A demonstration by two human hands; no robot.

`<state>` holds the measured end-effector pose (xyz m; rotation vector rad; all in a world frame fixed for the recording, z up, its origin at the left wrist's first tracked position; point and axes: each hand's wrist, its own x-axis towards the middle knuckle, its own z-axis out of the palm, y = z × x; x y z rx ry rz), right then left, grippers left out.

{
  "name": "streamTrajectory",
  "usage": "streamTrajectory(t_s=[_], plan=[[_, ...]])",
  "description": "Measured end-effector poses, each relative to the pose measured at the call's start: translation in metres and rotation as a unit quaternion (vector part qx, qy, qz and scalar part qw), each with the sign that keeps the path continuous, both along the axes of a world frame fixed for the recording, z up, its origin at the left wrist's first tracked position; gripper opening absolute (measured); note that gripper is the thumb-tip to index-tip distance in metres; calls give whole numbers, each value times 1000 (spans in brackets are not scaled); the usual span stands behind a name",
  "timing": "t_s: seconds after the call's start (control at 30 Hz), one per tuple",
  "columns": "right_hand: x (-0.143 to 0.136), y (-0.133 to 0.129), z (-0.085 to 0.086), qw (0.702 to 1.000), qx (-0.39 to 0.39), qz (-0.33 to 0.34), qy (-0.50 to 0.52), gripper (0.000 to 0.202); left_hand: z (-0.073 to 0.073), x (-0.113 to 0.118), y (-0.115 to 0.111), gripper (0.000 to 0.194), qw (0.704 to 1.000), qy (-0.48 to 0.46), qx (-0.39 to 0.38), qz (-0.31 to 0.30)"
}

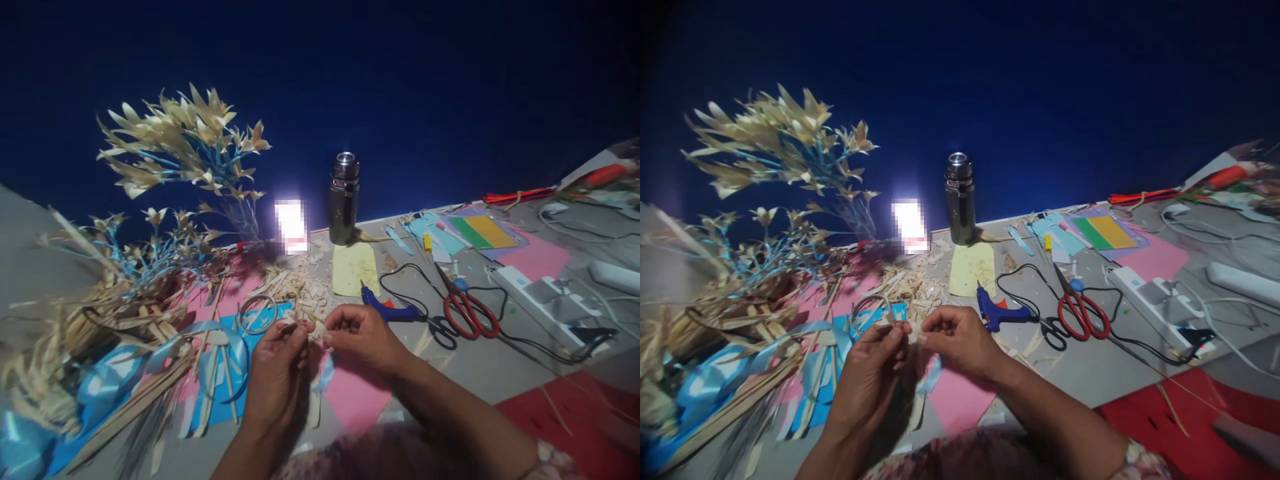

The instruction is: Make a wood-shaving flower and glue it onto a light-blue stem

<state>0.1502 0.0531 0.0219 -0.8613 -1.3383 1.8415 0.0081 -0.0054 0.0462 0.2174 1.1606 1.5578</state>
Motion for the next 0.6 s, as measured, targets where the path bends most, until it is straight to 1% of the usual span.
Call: streamTrajectory(t_s=[0.1,0.2,0.33,0.43,0.53,0.6], plan=[[-5,-3,-5,997,-38,-50,36,27,-3,2,2,43,1000,-9,-10,8],[-12,-7,-9,991,-67,-90,78,28,-10,8,4,39,1000,-15,2,-7],[-20,-12,-13,983,-67,-147,83,25,-18,15,4,35,999,-23,12,-20],[-19,-13,-14,986,-56,-139,76,22,-19,15,5,35,999,-34,7,-8],[-14,-13,-15,988,-56,-122,72,23,-16,12,7,40,999,-32,-14,6],[-12,-12,-17,988,-63,-126,68,24,-13,11,8,43,999,-25,-36,4]])
